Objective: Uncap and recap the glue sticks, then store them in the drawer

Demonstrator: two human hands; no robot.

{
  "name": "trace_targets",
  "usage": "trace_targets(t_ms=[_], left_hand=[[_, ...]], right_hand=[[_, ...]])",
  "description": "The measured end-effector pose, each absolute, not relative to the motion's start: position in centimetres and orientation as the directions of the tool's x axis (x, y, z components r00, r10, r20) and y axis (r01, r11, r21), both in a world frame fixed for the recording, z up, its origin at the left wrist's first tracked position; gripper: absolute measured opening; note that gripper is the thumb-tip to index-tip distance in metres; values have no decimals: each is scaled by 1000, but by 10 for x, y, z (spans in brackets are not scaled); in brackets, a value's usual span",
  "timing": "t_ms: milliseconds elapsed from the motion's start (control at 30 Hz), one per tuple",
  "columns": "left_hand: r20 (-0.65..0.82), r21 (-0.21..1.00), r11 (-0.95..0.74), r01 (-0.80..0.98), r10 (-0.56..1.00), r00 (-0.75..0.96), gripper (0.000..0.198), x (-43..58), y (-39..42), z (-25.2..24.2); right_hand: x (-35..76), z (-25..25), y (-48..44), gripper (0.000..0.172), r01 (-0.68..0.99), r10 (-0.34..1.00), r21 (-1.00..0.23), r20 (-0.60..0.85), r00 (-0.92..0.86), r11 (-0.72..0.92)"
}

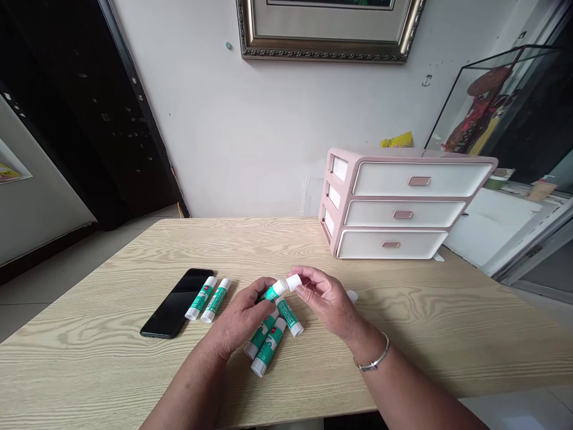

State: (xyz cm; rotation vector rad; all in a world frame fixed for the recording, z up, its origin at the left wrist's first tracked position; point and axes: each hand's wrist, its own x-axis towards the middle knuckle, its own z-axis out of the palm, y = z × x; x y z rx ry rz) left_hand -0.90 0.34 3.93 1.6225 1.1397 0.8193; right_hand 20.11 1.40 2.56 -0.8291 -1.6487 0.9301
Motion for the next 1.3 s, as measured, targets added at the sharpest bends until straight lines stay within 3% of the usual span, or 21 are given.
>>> trace_targets(t_ms=[633,767,967,1167,1300], left_hand=[[11,931,-153,332,919,395,35,-5,-2,47],[8,942,-143,303,914,406,29,-3,-2,48],[70,960,-149,235,947,314,47,-1,0,39],[48,979,-71,189,991,125,54,-6,4,31],[75,997,-73,-32,993,86,53,-8,10,26]], right_hand=[[191,26,6,31,251,782,-745,546,-301,618],[185,23,4,37,240,744,-712,577,-337,660],[185,18,-2,51,249,742,-703,596,-307,667],[192,19,2,30,217,794,-764,585,-164,607],[194,22,2,25,187,818,-797,557,-142,575]])
